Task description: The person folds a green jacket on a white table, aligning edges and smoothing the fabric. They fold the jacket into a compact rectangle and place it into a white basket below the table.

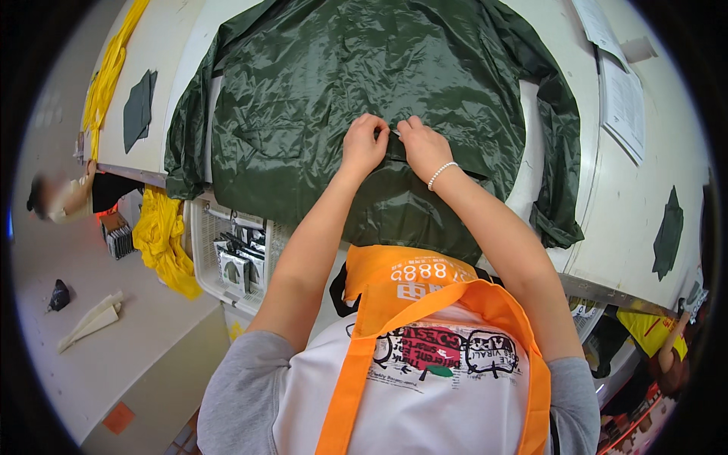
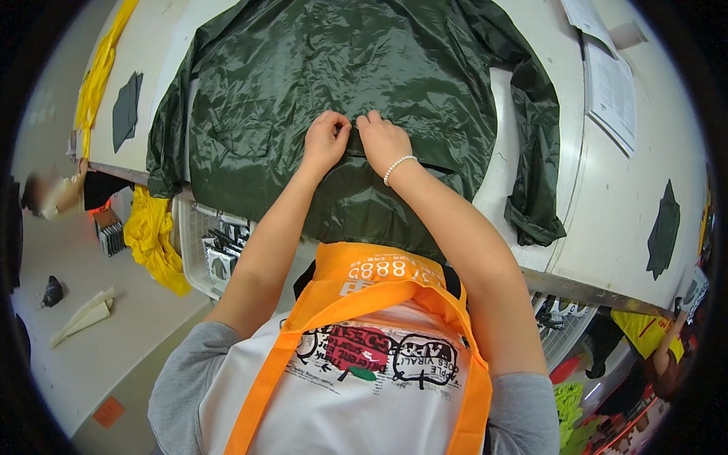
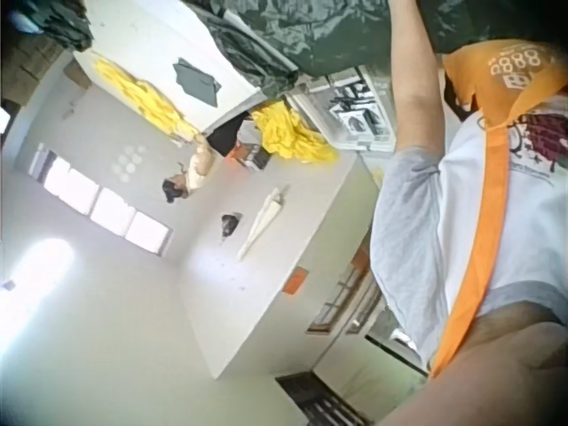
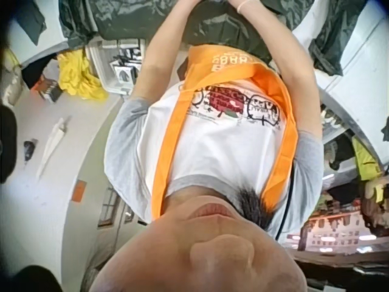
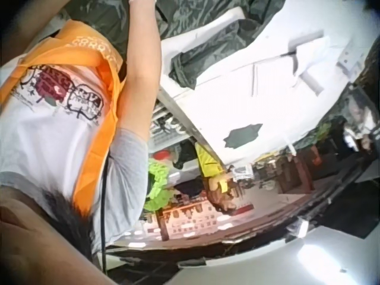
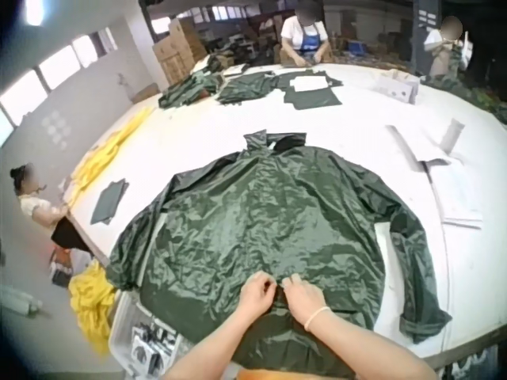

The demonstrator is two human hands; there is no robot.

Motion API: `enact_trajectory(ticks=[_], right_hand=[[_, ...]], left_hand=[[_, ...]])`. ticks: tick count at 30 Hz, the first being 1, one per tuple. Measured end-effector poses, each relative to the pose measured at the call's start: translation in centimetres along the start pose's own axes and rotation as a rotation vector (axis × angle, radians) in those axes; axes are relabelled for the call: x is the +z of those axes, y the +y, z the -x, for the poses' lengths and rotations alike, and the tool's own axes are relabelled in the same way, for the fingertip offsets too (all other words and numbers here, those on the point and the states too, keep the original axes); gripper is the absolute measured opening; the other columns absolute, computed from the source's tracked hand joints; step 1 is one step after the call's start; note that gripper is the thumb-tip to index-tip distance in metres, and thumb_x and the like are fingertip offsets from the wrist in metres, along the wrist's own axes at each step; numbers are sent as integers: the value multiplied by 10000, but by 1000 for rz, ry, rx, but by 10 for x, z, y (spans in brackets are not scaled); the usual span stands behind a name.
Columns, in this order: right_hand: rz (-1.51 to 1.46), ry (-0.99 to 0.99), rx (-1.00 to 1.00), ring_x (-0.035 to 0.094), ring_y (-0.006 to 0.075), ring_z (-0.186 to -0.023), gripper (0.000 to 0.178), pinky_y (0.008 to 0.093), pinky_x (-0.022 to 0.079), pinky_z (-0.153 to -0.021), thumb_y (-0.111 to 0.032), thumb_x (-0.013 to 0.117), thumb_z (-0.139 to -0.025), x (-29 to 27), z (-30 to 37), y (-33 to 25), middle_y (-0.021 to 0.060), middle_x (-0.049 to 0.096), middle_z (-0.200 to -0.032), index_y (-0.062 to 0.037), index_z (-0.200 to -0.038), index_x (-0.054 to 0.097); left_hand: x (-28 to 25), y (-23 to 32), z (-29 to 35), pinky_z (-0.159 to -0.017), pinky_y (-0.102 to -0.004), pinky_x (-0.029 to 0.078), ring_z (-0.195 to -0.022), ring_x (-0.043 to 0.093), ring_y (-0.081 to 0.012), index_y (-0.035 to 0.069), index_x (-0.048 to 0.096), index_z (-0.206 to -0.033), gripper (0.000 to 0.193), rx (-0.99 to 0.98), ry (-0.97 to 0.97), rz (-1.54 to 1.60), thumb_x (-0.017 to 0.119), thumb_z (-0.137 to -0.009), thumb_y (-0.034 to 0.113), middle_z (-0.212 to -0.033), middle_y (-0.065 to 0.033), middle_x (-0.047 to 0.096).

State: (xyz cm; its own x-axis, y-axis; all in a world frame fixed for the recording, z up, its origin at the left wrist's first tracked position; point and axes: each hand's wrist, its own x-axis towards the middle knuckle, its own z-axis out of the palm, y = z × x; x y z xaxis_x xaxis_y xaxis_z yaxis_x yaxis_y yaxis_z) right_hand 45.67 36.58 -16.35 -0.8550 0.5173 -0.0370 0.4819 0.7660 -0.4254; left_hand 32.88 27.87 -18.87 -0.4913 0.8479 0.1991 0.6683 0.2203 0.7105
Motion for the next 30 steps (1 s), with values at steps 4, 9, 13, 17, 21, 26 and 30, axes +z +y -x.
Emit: enact_trajectory(ticks=[4,9,13,17,21,26,30], right_hand=[[-171,111,93,610,324,-842,157,417,514,-707,-147,563,-861,-26,23,7,136,531,-986,-58,-988,536],[-218,592,447,596,267,-875,466,344,505,-726,-195,763,-717,-117,140,66,105,550,-1069,-64,-1117,562],[-175,434,682,581,286,-1045,565,333,485,-877,-180,776,-717,-143,264,136,187,515,-1261,21,-1190,543],[-98,347,617,628,250,-893,293,337,495,-750,-127,689,-808,-124,289,136,141,610,-1096,-32,-1062,579],[-461,587,587,463,106,-533,132,247,374,-493,-159,576,-912,-130,268,121,3,532,-680,-34,-906,536],[-1225,644,616,319,30,-433,176,201,242,-372,-257,528,-950,-152,223,45,-66,395,-581,-93,-898,491],[-1632,659,541,334,48,-441,192,214,284,-405,-261,526,-952,-128,206,15,-51,392,-566,-104,-856,470]], left_hand=[[-16,7,10,-623,-335,448,-686,564,-241,16,574,-786,78,4,-33,120,605,-817,80,-759,-113,561],[-108,19,81,-565,-378,398,-611,512,-308,-7,526,-628,294,-106,-142,-93,581,-875,143,-626,-128,486],[-130,15,115,-523,-318,392,-532,508,-223,-20,572,-650,283,-216,-81,-156,630,-861,160,-605,-102,527],[-87,60,95,-531,-299,403,-547,530,-199,-23,597,-674,250,-63,-112,47,629,-861,140,-610,-103,543],[-34,141,73,-588,-291,443,-657,570,-202,2,625,-790,129,279,-350,152,635,-839,120,-723,-85,583],[0,213,75,-766,-291,477,-878,595,-202,42,556,-1045,418,366,-249,419,771,-703,149,-982,-94,593],[4,219,68,-729,-301,461,-830,551,-212,50,561,-1023,405,294,-78,410,759,-670,70,-961,-90,531]])
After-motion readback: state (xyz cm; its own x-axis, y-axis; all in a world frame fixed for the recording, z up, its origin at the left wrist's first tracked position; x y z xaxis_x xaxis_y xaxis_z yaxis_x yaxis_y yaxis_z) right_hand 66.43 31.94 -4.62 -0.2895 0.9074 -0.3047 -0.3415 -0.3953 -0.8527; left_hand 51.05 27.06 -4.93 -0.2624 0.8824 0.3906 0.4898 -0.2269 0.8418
